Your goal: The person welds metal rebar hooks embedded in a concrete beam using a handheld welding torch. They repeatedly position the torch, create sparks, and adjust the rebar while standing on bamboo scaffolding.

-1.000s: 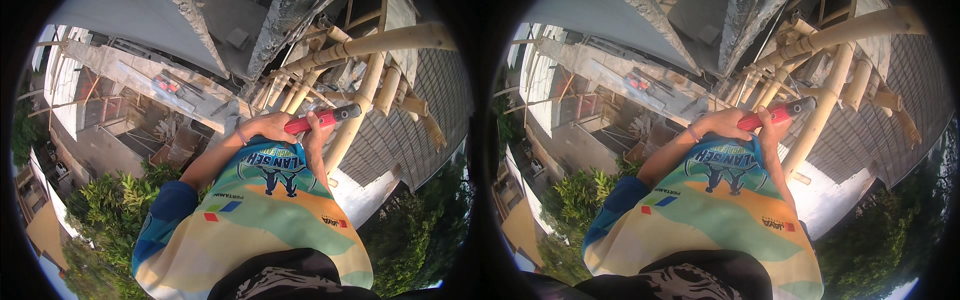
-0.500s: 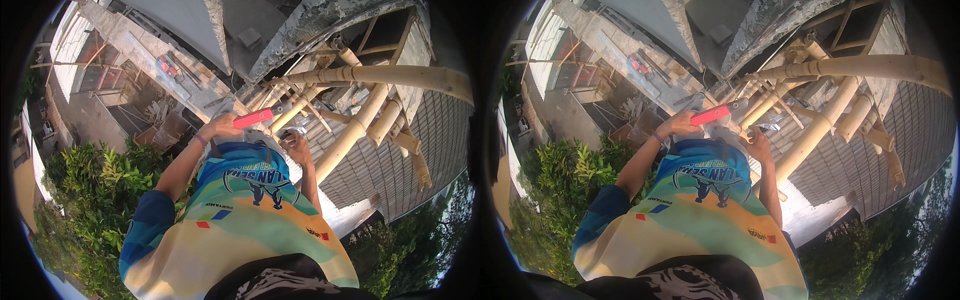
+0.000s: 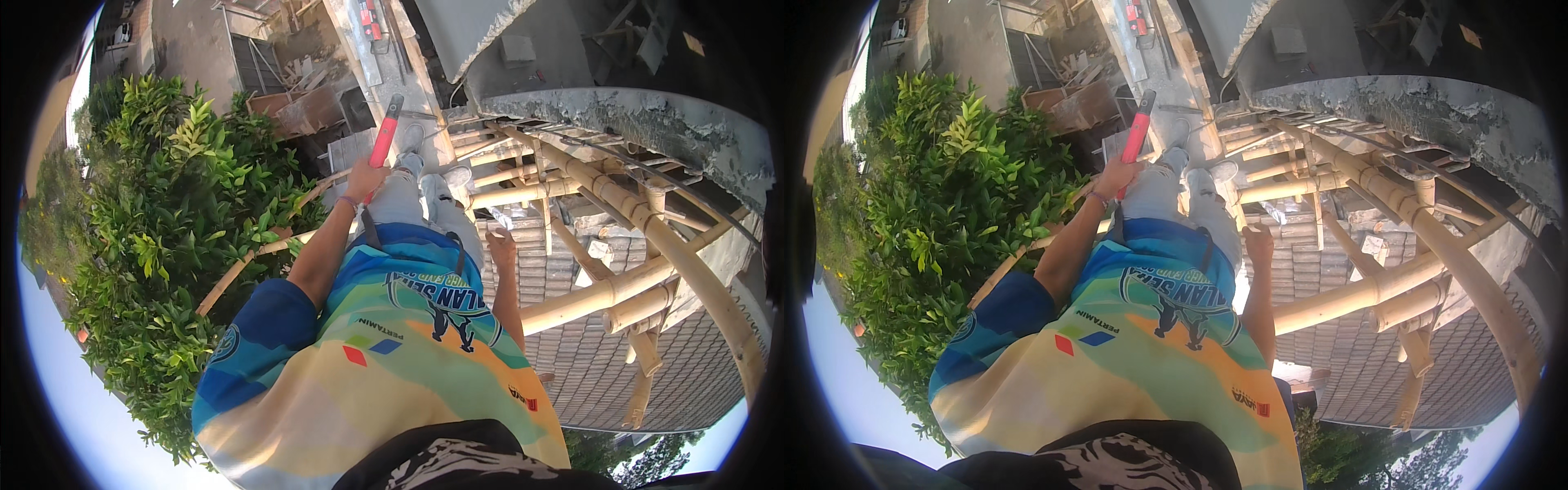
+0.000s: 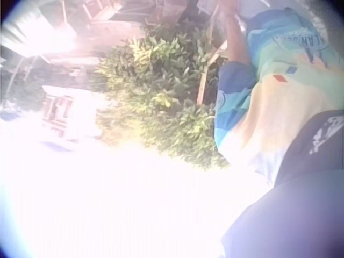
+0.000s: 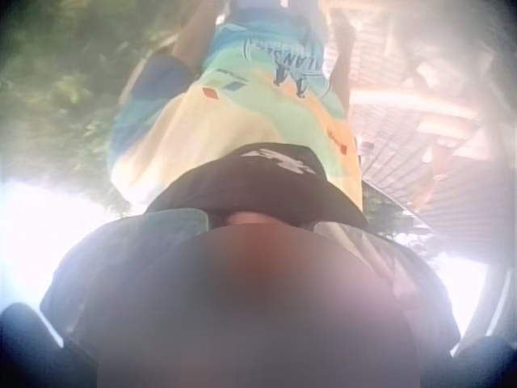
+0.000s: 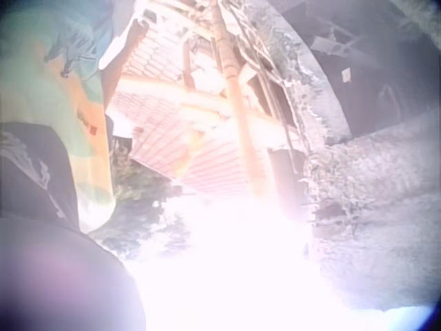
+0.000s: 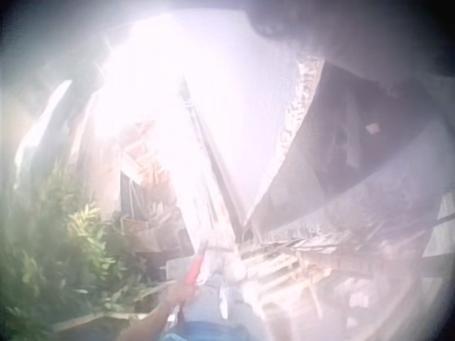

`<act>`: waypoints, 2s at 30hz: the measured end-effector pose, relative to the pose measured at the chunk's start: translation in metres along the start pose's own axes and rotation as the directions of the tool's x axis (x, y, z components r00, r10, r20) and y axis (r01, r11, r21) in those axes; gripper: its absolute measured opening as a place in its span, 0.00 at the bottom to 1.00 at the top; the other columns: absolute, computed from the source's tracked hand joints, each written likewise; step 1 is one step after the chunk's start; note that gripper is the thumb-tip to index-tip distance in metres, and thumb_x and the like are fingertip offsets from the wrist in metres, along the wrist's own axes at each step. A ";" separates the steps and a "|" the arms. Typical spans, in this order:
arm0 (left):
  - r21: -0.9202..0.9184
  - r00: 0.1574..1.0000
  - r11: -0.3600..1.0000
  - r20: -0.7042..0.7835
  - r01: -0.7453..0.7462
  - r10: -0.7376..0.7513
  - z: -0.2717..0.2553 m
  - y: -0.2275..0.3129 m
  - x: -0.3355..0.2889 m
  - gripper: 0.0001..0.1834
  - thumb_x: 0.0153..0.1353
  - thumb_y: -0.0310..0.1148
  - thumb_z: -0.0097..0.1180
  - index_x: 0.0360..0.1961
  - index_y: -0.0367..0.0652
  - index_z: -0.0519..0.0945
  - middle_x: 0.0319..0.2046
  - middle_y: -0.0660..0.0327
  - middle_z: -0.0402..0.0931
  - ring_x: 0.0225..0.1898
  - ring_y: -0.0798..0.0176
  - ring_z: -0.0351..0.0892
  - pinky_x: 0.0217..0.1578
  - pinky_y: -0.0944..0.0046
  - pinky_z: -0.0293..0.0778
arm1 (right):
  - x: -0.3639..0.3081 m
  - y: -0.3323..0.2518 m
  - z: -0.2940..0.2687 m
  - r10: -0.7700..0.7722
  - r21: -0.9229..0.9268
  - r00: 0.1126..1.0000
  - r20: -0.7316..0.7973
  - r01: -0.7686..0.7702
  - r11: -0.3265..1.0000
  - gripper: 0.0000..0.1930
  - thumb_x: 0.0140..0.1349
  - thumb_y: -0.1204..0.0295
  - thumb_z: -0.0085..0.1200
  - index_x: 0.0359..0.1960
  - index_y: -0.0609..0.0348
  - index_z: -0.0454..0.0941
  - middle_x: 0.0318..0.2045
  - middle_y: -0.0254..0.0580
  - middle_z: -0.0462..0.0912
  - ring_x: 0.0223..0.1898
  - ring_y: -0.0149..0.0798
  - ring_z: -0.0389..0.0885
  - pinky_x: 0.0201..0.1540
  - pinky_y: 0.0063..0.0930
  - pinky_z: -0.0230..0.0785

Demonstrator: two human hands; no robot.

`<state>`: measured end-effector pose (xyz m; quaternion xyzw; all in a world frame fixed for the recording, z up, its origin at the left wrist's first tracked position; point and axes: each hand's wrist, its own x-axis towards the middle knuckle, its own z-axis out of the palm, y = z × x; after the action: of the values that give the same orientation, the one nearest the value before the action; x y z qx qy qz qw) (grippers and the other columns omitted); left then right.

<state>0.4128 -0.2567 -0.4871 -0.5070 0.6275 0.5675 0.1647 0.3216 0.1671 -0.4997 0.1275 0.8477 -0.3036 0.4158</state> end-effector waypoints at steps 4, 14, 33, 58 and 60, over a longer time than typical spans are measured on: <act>-0.360 0.984 0.918 -0.007 0.163 -0.177 -0.015 -0.024 0.028 0.10 0.52 0.32 0.64 0.28 0.36 0.79 0.20 0.60 0.77 0.18 0.65 0.76 0.20 0.65 0.70 | 0.006 -0.019 0.012 -0.028 -0.275 1.000 0.004 0.028 0.961 0.25 0.58 0.60 0.66 0.53 0.62 0.78 0.34 0.49 0.88 0.35 0.35 0.85 0.40 0.31 0.76; -0.936 0.947 0.309 0.070 0.172 -0.315 -0.028 -0.015 0.106 0.10 0.63 0.31 0.61 0.38 0.45 0.71 0.22 0.67 0.70 0.20 0.68 0.72 0.21 0.68 0.70 | 0.144 -0.177 0.093 -0.085 -0.093 0.975 0.205 0.106 0.990 0.24 0.57 0.60 0.65 0.52 0.59 0.79 0.37 0.49 0.86 0.40 0.42 0.85 0.45 0.36 0.75; -0.935 0.930 -0.346 0.196 0.081 -0.311 0.123 -0.071 0.233 0.09 0.63 0.25 0.54 0.43 0.49 0.72 0.20 0.70 0.63 0.18 0.73 0.63 0.23 0.70 0.64 | 0.584 -0.287 0.408 -0.465 -0.458 0.827 0.315 0.561 0.689 0.28 0.57 0.62 0.62 0.57 0.64 0.75 0.52 0.59 0.81 0.57 0.56 0.79 0.59 0.45 0.71; -0.958 0.910 -0.229 0.244 0.172 -0.336 0.125 -0.064 0.254 0.09 0.61 0.26 0.57 0.39 0.49 0.70 0.23 0.68 0.65 0.20 0.70 0.66 0.25 0.68 0.65 | 0.570 -0.450 0.412 -0.369 0.424 0.769 0.522 0.142 0.895 0.11 0.55 0.66 0.62 0.21 0.57 0.75 0.18 0.32 0.70 0.21 0.29 0.67 0.25 0.29 0.58; -0.966 0.943 -0.205 0.208 0.156 -0.260 0.129 -0.067 0.254 0.08 0.61 0.25 0.57 0.36 0.50 0.70 0.21 0.70 0.65 0.20 0.71 0.65 0.25 0.68 0.65 | 0.492 -0.452 0.369 -0.368 0.511 0.743 0.559 0.041 0.859 0.10 0.53 0.73 0.63 0.20 0.55 0.72 0.18 0.29 0.70 0.20 0.28 0.67 0.22 0.25 0.55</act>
<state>0.3104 -0.2470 -0.7611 -0.5673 -0.1138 0.7885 -0.2086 0.0357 -0.4343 -0.8731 0.0159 0.5647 -0.5682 0.5983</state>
